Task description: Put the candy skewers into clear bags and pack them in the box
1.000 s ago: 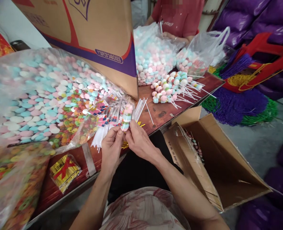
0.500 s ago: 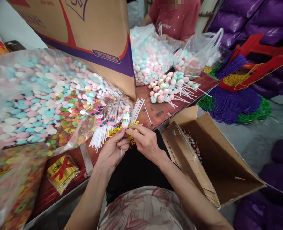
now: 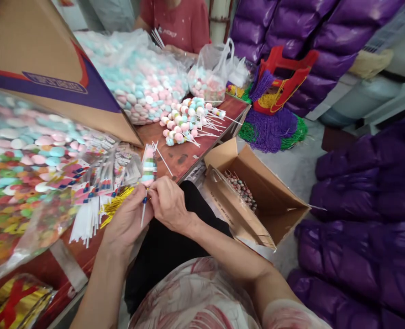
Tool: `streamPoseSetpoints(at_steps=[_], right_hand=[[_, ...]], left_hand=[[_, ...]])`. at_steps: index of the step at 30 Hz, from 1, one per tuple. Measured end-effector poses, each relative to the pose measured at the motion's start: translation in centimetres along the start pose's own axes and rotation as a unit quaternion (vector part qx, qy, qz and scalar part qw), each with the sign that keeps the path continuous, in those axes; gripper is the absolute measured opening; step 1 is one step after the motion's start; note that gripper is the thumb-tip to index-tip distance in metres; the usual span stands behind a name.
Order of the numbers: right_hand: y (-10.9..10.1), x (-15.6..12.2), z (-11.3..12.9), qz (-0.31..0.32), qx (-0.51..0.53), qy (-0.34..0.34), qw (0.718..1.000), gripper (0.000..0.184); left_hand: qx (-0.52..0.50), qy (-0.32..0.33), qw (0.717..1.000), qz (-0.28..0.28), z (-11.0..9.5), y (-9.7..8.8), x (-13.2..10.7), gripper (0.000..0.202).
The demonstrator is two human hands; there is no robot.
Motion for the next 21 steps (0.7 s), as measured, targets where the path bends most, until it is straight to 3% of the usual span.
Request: streamPoseSetpoints(at_steps=[7, 13, 18, 21], right_hand=[[-2.2, -0.3, -0.3, -0.061, 0.043, 0.060, 0.995, 0.015], [-2.9, 0.1, -0.3, -0.081, 0.077, 0.084, 0.990, 0.012], [-3.3, 0.6, 0.0, -0.039, 0.092, 0.097, 0.990, 0.014], [-3.9, 0.9, 0.3, 0.022, 0.155, 0.157, 0.975, 0.016]], left_hand=[[-0.011, -0.031, 0.999, 0.010, 1.4, 2.2, 0.8, 0.017], [-0.042, -0.013, 0.999, 0.014, 2.2, 2.6, 0.7, 0.018], [-0.045, -0.006, 0.999, 0.028, 2.1, 2.3, 0.8, 0.019], [-0.036, -0.008, 0.997, 0.063, 0.8, 2.1, 0.5, 0.018]])
Point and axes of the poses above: each hand's wrist, its own x-axis towards the middle knuckle, its own y-axis out of the palm, z = x × y, the point moved 1 cm from there along x, towards the middle knuckle, and after that the axes turned 3 degrees about -y, right-handed, at the moved point
